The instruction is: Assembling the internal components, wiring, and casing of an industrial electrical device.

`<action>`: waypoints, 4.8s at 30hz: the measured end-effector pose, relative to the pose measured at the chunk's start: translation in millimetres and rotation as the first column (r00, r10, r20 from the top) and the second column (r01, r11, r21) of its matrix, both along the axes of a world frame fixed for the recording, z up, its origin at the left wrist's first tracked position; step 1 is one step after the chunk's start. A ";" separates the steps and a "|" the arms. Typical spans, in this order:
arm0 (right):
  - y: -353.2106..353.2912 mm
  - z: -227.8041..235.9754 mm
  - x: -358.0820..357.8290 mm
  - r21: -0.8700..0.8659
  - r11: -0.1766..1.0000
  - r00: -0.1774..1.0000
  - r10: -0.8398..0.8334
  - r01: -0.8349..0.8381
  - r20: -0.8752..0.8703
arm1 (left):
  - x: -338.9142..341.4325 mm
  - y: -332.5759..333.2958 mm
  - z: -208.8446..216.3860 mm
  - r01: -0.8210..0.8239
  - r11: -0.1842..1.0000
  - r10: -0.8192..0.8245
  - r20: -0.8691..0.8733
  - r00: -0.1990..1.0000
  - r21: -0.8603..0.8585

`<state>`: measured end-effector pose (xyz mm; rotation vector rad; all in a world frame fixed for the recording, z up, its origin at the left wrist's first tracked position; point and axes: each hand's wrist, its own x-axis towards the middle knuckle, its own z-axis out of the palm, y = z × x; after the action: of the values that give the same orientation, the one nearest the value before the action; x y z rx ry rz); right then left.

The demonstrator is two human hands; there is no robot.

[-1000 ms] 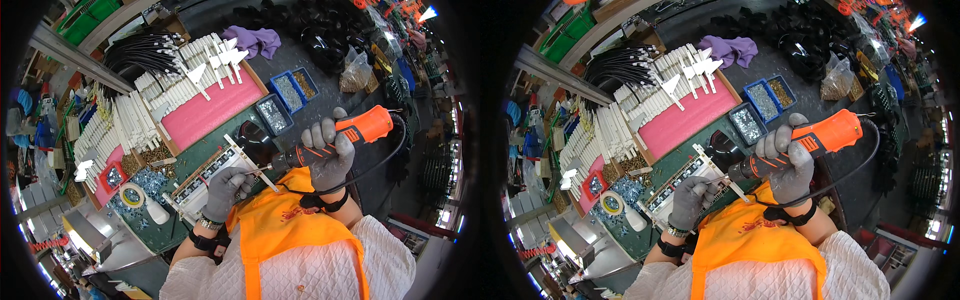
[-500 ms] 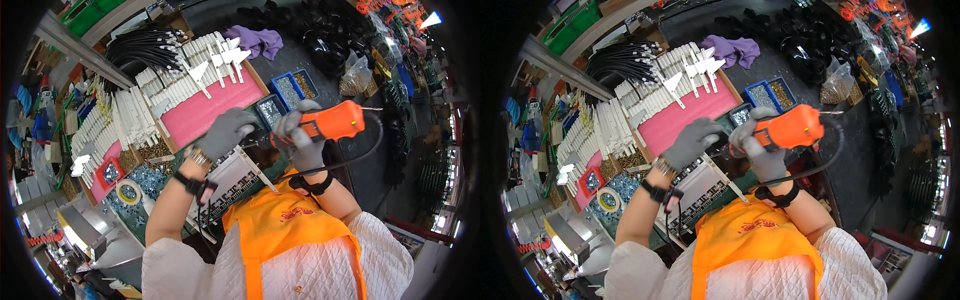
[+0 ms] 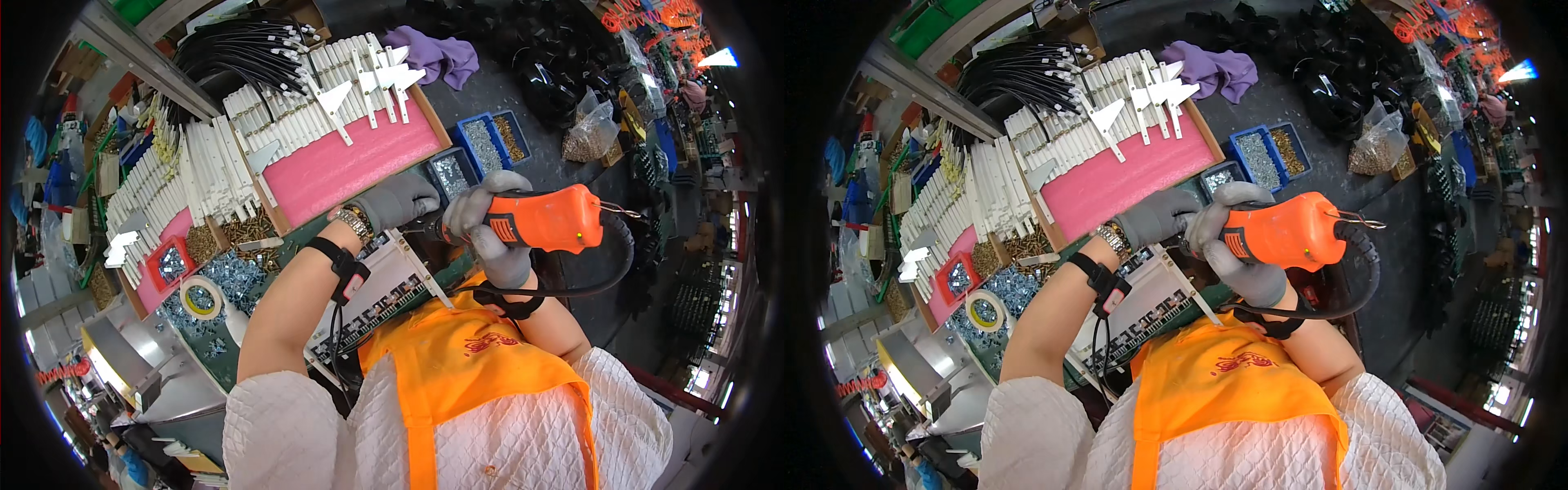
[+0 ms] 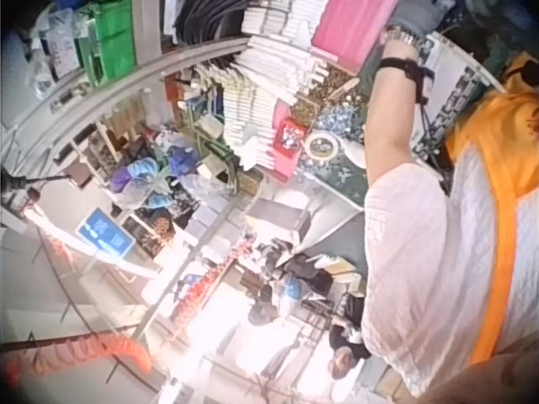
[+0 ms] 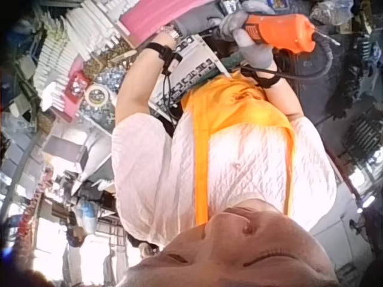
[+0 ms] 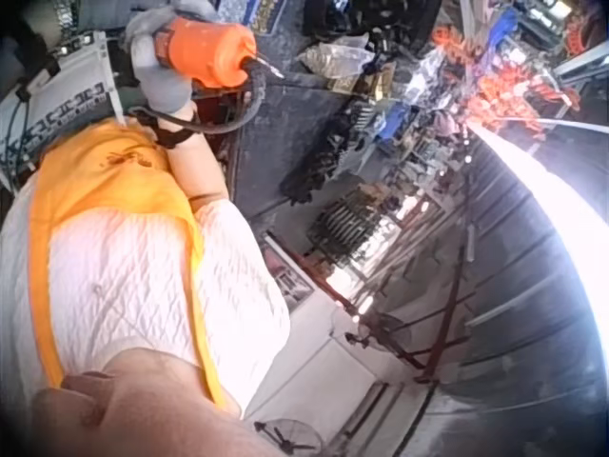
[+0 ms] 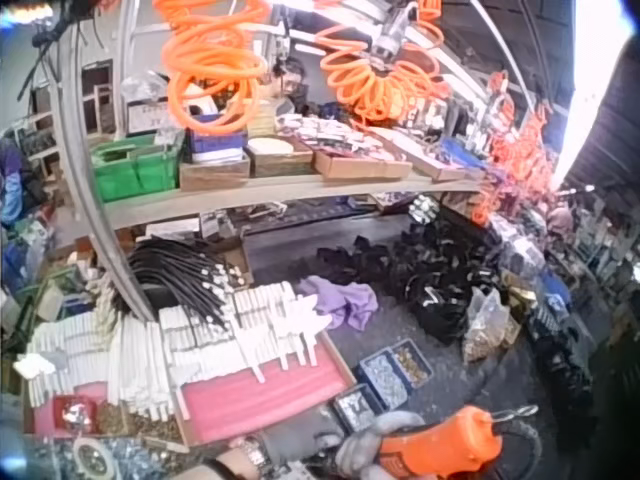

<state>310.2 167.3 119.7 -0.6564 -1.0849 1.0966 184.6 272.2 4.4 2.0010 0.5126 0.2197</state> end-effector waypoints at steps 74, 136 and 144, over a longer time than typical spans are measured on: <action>4.2 51.8 336.4 0.187 0.980 0.954 -0.009 0.068 -0.300 | 236.6 -115.2 55.9 -0.476 0.216 0.823 -0.103 0.559 -0.853; 25.1 56.9 297.4 -0.017 0.973 0.859 0.194 -0.229 -0.473 | 205.8 -180.0 -10.6 -0.403 -0.046 0.953 -0.161 0.255 -0.914; -0.6 8.7 149.3 -0.076 0.753 0.743 0.620 -0.654 -0.251 | 158.2 -277.4 -77.4 -0.233 -0.258 0.948 -0.200 -0.247 -0.938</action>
<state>459.5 166.7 128.3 -0.2627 -1.0665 1.8283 342.8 -5.2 -73.0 -0.0699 1.0985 1.4738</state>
